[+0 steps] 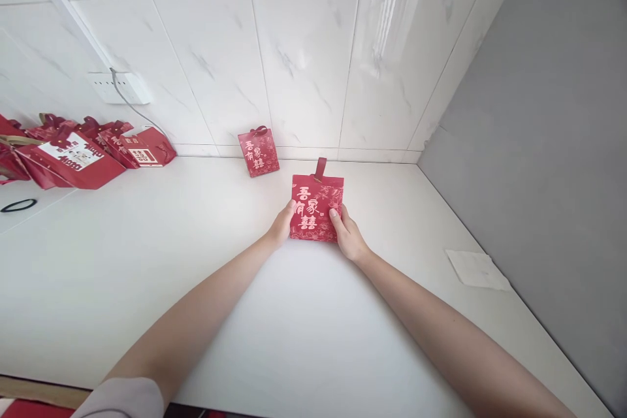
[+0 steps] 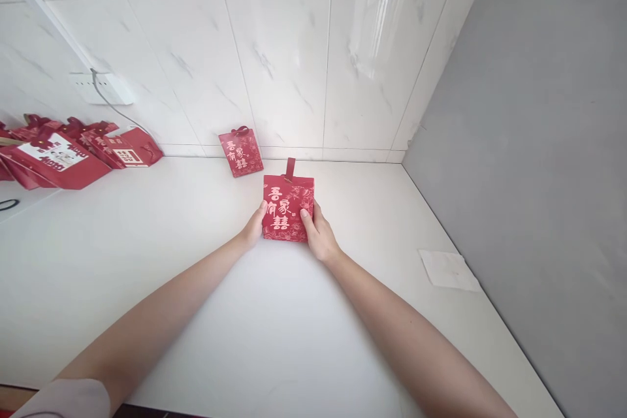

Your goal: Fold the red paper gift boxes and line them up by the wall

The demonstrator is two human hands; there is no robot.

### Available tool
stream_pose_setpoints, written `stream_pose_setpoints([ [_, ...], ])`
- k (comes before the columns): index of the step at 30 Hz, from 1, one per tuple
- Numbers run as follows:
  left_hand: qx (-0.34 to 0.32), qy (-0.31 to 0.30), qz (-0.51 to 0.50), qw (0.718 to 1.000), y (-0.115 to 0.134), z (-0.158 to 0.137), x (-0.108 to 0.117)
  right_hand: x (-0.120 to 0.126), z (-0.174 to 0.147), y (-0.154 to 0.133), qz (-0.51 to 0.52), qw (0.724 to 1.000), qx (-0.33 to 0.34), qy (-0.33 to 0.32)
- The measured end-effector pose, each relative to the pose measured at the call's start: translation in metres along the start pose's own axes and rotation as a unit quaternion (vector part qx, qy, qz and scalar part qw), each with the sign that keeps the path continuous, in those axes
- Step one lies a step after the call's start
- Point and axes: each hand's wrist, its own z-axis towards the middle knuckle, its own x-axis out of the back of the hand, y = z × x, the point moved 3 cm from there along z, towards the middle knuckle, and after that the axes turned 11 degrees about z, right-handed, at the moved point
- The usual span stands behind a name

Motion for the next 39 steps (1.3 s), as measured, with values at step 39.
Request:
stream_pose_setpoints([
  [39,-0.001,0.043,0.103,0.994,0.000,0.007,0.007,0.024,0.017,-0.001,-0.039,0.997,0.002,-0.067],
])
